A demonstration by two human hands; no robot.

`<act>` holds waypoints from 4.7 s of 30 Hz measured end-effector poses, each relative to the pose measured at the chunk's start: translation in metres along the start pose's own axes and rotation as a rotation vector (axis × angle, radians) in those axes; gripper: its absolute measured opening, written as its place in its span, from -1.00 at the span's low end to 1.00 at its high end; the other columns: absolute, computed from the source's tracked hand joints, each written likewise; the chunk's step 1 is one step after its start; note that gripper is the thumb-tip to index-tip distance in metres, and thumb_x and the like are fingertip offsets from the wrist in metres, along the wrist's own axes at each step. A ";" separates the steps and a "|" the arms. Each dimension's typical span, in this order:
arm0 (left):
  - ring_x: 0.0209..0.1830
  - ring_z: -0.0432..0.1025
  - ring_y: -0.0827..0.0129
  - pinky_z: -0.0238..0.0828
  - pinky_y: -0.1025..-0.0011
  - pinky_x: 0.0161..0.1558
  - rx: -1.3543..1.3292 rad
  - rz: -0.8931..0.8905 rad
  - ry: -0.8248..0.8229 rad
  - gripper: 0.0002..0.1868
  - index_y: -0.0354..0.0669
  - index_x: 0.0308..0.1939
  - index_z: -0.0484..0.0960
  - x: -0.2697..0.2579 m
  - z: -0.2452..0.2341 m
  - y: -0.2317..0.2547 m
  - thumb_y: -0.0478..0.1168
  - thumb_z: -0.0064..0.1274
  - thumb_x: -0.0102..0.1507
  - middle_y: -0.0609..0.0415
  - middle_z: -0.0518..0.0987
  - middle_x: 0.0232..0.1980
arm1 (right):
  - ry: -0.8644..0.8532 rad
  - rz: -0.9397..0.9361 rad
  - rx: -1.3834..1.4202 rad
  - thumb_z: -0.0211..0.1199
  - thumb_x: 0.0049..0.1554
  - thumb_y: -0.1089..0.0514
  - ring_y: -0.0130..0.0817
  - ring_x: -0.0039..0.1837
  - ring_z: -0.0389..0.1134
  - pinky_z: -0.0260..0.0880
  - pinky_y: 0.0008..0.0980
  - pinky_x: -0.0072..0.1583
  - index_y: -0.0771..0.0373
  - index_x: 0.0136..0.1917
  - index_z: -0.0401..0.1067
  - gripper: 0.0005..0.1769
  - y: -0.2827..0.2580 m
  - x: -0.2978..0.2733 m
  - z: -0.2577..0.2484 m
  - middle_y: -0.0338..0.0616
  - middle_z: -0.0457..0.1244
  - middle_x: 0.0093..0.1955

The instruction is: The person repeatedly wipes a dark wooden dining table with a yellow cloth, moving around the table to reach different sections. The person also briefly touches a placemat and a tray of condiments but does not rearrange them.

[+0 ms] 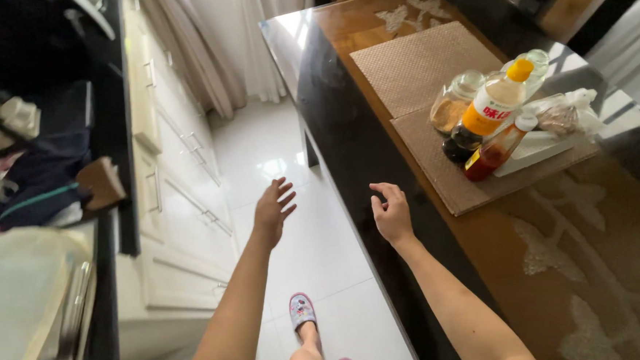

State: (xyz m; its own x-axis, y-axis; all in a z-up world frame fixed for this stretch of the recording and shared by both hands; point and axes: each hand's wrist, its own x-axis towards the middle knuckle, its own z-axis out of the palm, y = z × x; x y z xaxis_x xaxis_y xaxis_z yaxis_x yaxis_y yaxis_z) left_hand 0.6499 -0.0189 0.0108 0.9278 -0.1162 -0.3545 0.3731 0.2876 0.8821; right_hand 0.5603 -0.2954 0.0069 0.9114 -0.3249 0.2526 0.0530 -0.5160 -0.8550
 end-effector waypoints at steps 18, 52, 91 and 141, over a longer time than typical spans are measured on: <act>0.19 0.49 0.24 0.40 0.24 0.18 0.195 -0.129 -0.046 -0.56 -0.16 0.28 0.53 0.218 -0.012 0.081 -0.04 -0.17 0.42 0.01 0.61 0.17 | 0.099 0.125 -0.029 0.16 0.19 0.26 -0.34 0.12 0.39 0.47 -0.44 -0.02 0.16 -0.02 0.61 -0.80 0.012 0.160 0.098 -0.27 0.41 0.10; 0.03 0.55 0.37 0.45 0.39 0.11 0.676 0.116 -0.329 -0.66 -0.14 0.16 0.62 0.560 0.098 0.174 -0.12 -0.01 0.37 0.06 0.68 0.06 | 0.248 0.120 -0.012 0.18 0.20 0.28 -0.38 -0.13 0.41 0.43 -0.45 -0.09 0.17 -0.03 0.59 -0.82 0.081 0.519 0.183 -0.25 0.41 0.03; 0.20 0.49 0.29 0.40 0.32 0.15 0.989 0.227 -0.722 -0.64 -0.06 0.20 0.57 0.874 0.171 0.265 -0.10 0.00 0.34 0.05 0.54 0.24 | 0.546 0.283 -0.187 0.18 0.18 0.32 -0.36 0.08 0.40 0.42 -0.45 -0.07 0.17 -0.02 0.59 -0.81 0.111 0.764 0.266 -0.23 0.41 0.08; 0.34 0.42 -0.04 0.27 0.24 0.34 1.213 -0.185 -0.900 -0.11 -0.31 0.26 0.55 0.892 0.247 0.199 0.40 -0.44 0.35 -0.33 0.60 0.20 | -0.071 0.380 -0.672 0.08 0.23 -0.05 0.20 0.67 -0.29 -0.27 0.35 0.53 0.09 0.51 0.25 -0.40 0.134 0.836 0.268 -0.09 -0.16 0.69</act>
State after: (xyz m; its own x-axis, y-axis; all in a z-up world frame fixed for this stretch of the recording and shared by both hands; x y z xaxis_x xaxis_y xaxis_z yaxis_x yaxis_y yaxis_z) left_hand 1.5512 -0.3007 -0.0532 0.3937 -0.7137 -0.5794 -0.1616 -0.6742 0.7207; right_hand 1.4388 -0.4234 -0.0182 0.8427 -0.5359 -0.0515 -0.5066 -0.7570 -0.4126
